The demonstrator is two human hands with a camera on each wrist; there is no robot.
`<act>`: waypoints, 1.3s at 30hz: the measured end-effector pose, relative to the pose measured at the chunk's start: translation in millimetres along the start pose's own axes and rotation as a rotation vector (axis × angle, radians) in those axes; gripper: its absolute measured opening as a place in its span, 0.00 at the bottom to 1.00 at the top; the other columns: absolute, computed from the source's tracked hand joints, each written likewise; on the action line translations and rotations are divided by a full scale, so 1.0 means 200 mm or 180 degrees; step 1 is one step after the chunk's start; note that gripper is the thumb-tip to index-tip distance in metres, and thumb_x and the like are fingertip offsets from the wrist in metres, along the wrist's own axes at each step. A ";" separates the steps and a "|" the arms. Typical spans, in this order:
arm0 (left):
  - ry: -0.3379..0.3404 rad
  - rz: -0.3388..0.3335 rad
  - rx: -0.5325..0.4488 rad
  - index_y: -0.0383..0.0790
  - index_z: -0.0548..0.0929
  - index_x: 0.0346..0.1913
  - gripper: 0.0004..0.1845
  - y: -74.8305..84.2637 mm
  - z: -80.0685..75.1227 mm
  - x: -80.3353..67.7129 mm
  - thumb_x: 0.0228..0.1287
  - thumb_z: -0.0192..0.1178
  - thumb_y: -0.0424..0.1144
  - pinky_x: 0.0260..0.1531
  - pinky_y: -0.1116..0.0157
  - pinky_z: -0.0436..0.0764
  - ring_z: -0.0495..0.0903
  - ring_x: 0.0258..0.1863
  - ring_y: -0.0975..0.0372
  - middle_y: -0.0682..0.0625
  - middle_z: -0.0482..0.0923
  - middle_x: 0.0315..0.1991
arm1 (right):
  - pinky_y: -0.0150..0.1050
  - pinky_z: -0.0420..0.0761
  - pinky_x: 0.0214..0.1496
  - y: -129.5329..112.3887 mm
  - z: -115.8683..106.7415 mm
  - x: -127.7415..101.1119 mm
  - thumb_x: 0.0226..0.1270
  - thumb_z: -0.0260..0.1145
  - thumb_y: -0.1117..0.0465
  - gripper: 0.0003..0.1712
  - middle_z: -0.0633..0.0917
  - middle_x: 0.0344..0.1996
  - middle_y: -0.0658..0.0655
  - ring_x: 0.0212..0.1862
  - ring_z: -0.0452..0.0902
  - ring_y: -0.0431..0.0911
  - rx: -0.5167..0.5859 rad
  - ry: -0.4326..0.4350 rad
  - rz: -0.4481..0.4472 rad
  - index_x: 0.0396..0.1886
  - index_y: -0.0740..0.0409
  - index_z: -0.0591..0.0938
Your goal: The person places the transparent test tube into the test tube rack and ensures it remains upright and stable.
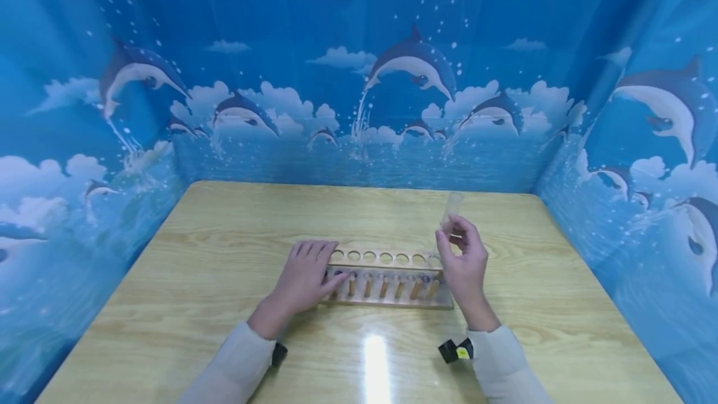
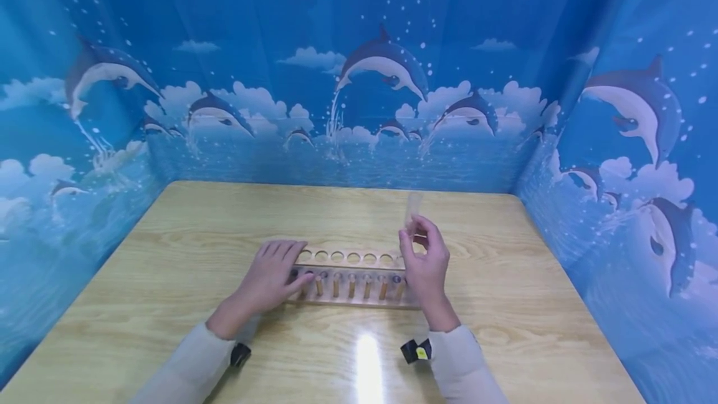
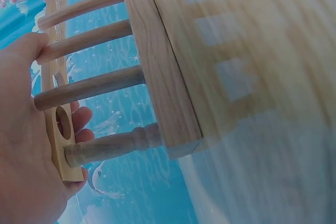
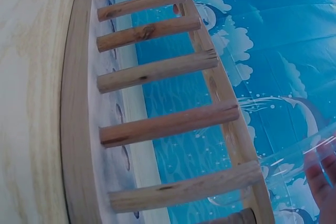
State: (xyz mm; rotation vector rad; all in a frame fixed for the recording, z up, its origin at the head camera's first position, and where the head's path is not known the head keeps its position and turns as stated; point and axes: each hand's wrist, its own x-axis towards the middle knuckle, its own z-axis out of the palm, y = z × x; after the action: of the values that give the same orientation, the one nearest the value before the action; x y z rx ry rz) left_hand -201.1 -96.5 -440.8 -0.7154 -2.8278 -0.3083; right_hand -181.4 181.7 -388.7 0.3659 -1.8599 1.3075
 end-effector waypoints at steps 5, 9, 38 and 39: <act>-0.0004 0.0007 -0.0027 0.37 0.67 0.69 0.37 0.00 0.00 0.00 0.69 0.51 0.62 0.68 0.48 0.59 0.68 0.62 0.49 0.42 0.72 0.62 | 0.23 0.79 0.45 0.01 -0.01 0.00 0.61 0.62 0.79 0.17 0.80 0.34 0.71 0.38 0.79 0.47 -0.0042 -0.0056 -0.0040 0.50 0.81 0.74; 0.0003 -0.0011 0.0012 0.38 0.67 0.69 0.37 0.00 0.01 0.00 0.69 0.52 0.62 0.68 0.48 0.59 0.68 0.62 0.49 0.42 0.71 0.62 | 0.23 0.79 0.45 0.02 0.00 -0.01 0.60 0.62 0.80 0.17 0.80 0.33 0.70 0.38 0.79 0.45 -0.0073 -0.0083 -0.0078 0.50 0.81 0.74; 0.0065 0.0057 0.0021 0.38 0.67 0.69 0.36 0.00 0.00 0.00 0.69 0.51 0.62 0.67 0.48 0.61 0.69 0.61 0.49 0.42 0.72 0.61 | 0.22 0.78 0.42 0.08 0.00 -0.03 0.55 0.62 0.83 0.18 0.79 0.31 0.70 0.37 0.76 0.35 -0.0064 -0.0148 -0.0029 0.47 0.81 0.74; 0.0060 0.0053 0.0022 0.38 0.67 0.69 0.37 0.00 0.00 0.00 0.69 0.51 0.62 0.67 0.48 0.60 0.69 0.61 0.49 0.42 0.72 0.61 | 0.22 0.78 0.42 0.09 0.00 -0.04 0.54 0.62 0.83 0.18 0.79 0.31 0.69 0.37 0.76 0.35 -0.0065 -0.0149 -0.0031 0.47 0.81 0.74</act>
State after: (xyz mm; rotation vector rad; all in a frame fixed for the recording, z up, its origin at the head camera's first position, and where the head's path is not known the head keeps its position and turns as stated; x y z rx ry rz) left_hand -201.1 -97.1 -441.5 -0.7305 -2.8023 -0.3009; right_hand -187.4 188.1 -405.1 0.3975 -1.9067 1.2825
